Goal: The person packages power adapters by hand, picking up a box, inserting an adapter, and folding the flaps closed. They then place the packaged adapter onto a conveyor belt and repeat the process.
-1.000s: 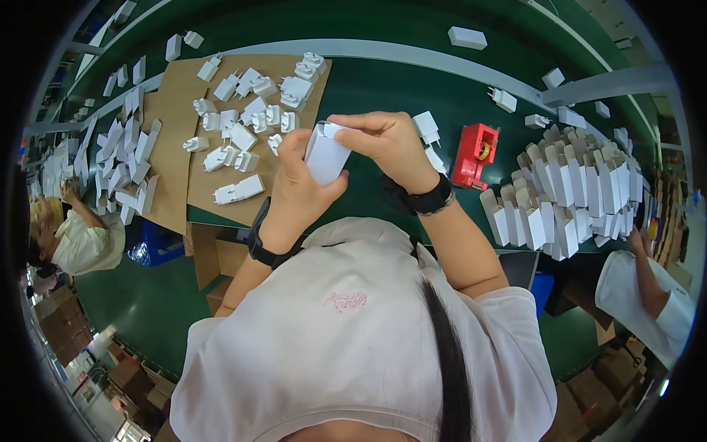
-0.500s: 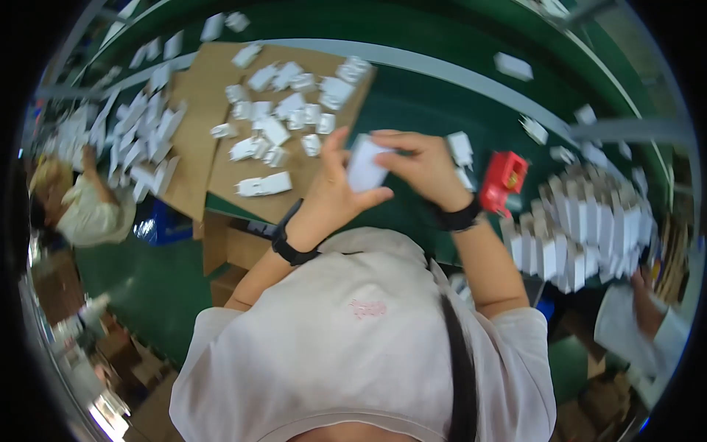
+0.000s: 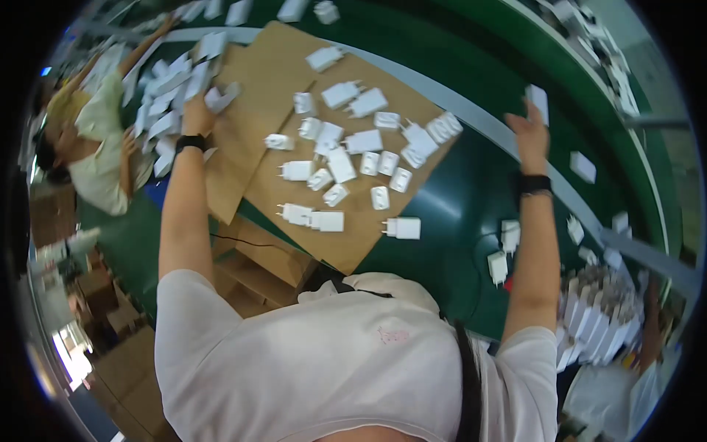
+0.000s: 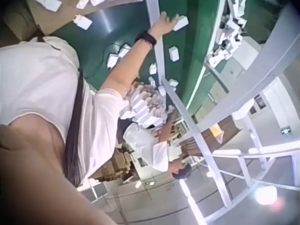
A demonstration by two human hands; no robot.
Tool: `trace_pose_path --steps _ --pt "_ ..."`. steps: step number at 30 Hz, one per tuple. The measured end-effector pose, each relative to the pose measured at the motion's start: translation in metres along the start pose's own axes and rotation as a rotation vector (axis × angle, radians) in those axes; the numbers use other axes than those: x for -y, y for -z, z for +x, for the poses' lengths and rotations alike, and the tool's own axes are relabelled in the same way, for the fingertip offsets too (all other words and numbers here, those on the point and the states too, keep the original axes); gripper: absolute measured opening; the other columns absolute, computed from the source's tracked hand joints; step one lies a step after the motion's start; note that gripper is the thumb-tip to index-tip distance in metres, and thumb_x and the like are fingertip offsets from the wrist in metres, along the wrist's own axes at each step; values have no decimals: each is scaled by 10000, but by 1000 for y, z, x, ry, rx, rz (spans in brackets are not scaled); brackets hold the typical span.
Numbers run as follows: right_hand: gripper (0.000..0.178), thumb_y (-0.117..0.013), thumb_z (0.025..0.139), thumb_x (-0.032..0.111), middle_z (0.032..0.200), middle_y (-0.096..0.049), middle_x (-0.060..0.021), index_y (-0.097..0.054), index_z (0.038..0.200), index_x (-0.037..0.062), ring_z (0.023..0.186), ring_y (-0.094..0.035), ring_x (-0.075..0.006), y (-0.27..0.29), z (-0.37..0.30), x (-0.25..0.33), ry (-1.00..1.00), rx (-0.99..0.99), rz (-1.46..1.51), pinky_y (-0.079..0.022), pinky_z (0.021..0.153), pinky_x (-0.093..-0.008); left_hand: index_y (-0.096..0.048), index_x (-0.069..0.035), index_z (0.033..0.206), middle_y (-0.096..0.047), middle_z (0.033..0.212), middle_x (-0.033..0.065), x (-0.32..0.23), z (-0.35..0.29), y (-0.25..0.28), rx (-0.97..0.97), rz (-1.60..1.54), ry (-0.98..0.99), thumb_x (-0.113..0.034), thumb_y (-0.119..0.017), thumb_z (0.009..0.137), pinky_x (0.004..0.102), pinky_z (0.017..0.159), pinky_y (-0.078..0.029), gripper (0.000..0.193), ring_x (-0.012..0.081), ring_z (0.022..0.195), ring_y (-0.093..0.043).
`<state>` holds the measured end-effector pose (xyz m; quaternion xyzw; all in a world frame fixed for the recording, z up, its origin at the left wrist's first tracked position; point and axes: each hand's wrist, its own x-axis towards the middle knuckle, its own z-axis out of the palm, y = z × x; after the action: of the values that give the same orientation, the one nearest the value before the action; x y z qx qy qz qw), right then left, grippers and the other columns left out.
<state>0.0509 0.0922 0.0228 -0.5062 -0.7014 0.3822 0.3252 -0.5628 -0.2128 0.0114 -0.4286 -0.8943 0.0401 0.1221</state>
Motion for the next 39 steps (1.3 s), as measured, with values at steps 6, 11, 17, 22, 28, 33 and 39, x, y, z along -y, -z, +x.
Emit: trace_pose_path --steps 6,11,17,22,28,33,39 --pt "725 -677 618 -52 1328 -415 -102 -441 1270 158 1254 -325 -353 -65 -42 68 378 474 -425 -367 982 -394 -593 -56 925 -582 999 146 -18 44 -32 81 225 44 -259 -649 692 423 773 -478 314 351 996 -522" --pt "592 -614 668 -59 1244 -455 -203 -487 1199 172 1058 -489 -381 -73 -26 46 360 454 -584 -437 887 -397 -537 -12 988 -575 1029 215 -89 40 71 -23 -416 25 -307 -713 566 416 767 -461 544 406 936 -546" --pt "321 -651 668 1 877 -606 -84 -519 957 44 859 -614 -217 -24 -49 73 174 65 -178 -489 697 -342 -418 -3 1113 -564 985 123 -181 -68 214 -17 -1416 105 -193 -746 674 310 719 -479 580 192 847 -580" --pt "212 -604 785 70 1050 -541 -98 -490 963 62 1005 -561 -257 34 -126 91 -289 76 1126 -498 860 -419 -369 5 1181 -540 993 99 -271 -189 241 526 -1686 -34 -202 -760 666 284 659 -486 679 149 824 -571" --pt "348 -495 894 219 976 -512 -92 -450 1204 69 805 -481 -195 59 -223 103 -332 281 1755 -425 745 -318 -441 35 1064 -596 843 128 -338 -262 246 707 -1456 -229 -165 -724 659 310 597 -485 533 206 706 -604" --pt "391 -491 888 119 1093 -500 -128 -386 1264 85 934 -517 -214 92 -260 151 -97 12 1351 -438 815 -306 -381 28 1043 -577 893 178 -366 -298 254 578 -1366 -371 -155 -715 653 340 649 -481 545 265 779 -605" --pt "433 -617 770 -16 1071 -536 -82 -420 1142 86 990 -530 -174 111 -273 141 44 -91 1037 -452 836 -326 -291 -47 1140 -567 946 187 -388 -328 277 602 -1378 -501 -152 -811 602 348 718 -483 755 297 849 -599"
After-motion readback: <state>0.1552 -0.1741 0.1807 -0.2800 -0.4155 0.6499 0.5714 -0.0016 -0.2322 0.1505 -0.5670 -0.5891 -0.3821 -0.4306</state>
